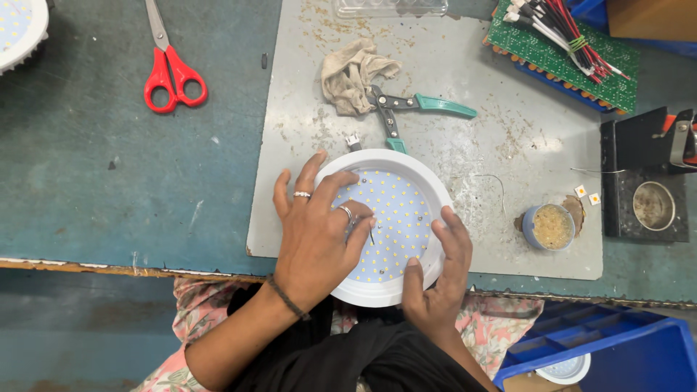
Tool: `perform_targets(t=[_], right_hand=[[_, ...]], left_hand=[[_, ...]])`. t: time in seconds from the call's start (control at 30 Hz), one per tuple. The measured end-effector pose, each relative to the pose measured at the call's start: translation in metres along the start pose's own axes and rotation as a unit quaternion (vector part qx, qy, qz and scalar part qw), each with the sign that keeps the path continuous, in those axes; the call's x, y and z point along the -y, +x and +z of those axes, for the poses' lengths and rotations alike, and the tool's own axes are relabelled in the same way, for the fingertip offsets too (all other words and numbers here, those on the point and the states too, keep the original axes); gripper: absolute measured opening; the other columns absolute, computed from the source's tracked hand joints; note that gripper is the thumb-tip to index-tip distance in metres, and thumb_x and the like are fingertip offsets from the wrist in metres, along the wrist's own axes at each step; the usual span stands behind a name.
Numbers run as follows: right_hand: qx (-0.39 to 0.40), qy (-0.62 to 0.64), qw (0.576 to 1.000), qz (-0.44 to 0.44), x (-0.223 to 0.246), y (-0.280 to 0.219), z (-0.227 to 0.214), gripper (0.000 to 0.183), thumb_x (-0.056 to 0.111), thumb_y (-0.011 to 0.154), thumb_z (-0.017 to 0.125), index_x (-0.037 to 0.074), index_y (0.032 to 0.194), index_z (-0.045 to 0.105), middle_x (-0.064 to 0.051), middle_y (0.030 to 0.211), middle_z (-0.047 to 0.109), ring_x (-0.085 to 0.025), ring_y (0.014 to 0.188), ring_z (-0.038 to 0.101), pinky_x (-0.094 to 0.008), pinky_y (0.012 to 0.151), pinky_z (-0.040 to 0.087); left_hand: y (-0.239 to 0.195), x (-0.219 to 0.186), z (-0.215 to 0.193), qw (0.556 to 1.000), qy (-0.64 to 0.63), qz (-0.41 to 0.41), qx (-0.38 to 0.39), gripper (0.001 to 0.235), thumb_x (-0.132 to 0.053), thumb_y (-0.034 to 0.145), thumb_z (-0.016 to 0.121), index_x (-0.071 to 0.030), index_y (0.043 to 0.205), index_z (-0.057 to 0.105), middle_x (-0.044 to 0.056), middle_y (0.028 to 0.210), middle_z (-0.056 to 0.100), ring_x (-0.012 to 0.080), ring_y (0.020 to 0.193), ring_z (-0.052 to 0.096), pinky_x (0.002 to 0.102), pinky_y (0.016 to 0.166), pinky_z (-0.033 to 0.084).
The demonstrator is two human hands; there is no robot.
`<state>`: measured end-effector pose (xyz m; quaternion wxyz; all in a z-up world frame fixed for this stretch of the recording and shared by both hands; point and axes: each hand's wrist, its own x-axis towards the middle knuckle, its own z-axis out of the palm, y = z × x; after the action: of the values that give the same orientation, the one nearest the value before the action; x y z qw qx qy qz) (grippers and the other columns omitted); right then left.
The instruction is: The person solders small LED components onto a circular LED panel using a soldering iron and solder paste. They also use pliers to trim excess wire leads and move completed panels aside.
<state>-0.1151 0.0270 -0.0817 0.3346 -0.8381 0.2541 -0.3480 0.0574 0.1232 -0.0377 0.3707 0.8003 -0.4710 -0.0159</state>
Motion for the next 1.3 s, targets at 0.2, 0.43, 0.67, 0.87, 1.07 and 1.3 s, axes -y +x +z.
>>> perform_targets(t=[0.2,0.43,0.67,0.87,1.07,1.3], right_hand=[[-0.001,0.008,1.0,0.002,0.002,0.002,0.0,0.06,-0.008,0.084,0.057,0.001,0.143,0.047,-0.024,0.155,0.044,-0.039,0.148,0.044,-0.05,0.125,0.036],[0.009,0.002,1.0,-0.003,-0.003,-0.004,-0.002,0.062,-0.007,0.085,0.061,0.001,0.144,0.045,-0.023,0.155,0.044,-0.039,0.148,0.043,-0.05,0.125,0.035],[-0.139,0.012,0.99,-0.01,-0.031,-0.002,-0.058,0.071,0.005,0.099,0.07,0.007,0.156,0.029,-0.015,0.162,0.037,-0.03,0.152,0.039,-0.041,0.126,0.039],[-0.131,-0.204,0.964,0.11,-0.068,0.018,-0.12,0.1,0.012,0.077,0.086,0.004,0.157,0.028,-0.023,0.161,0.036,-0.033,0.147,0.042,-0.045,0.114,0.041],[-0.1,-0.153,0.961,0.206,-0.084,0.032,-0.114,0.114,0.012,0.069,0.09,0.005,0.159,0.02,-0.018,0.134,0.062,-0.029,0.125,0.061,-0.042,0.111,0.043],[-0.129,0.036,0.986,0.099,-0.026,0.03,-0.109,0.112,-0.011,0.085,0.082,0.013,0.167,0.008,-0.021,0.144,0.057,-0.026,0.131,0.062,-0.038,0.114,0.052]], left_hand=[[0.0,-0.009,-0.003,0.999,-0.039,0.02,0.029,0.007,-0.024,0.078,0.079,-0.022,0.083,0.084,0.011,0.135,0.06,0.048,0.144,0.027,0.067,0.109,0.013],[-0.004,-0.004,-0.002,0.999,-0.04,0.03,0.022,0.007,-0.024,0.08,0.078,-0.018,0.083,0.081,0.009,0.138,0.06,0.0467,0.148,0.028,0.058,0.107,0.024],[-0.004,0.004,0.001,0.998,-0.033,0.052,0.013,0.008,-0.02,0.074,0.077,-0.012,0.076,0.076,0.01,0.134,0.063,0.0478,0.146,0.034,0.06,0.108,0.029],[0.009,-0.005,0.003,0.998,-0.014,0.053,-0.004,0.007,-0.022,0.068,0.076,-0.015,0.069,0.075,0.005,0.131,0.065,0.0443,0.146,0.038,0.058,0.105,0.03],[0.002,-0.013,0.021,0.996,-0.033,0.08,0.018,0.012,-0.024,0.071,0.076,-0.012,0.071,0.074,0.009,0.134,0.062,0.0441,0.145,0.038,0.058,0.103,0.031],[0.003,-0.02,0.016,0.991,-0.07,0.101,0.049,0.016,-0.02,0.076,0.073,-0.004,0.077,0.076,0.017,0.137,0.059,0.0472,0.143,0.034,0.062,0.101,0.03]])
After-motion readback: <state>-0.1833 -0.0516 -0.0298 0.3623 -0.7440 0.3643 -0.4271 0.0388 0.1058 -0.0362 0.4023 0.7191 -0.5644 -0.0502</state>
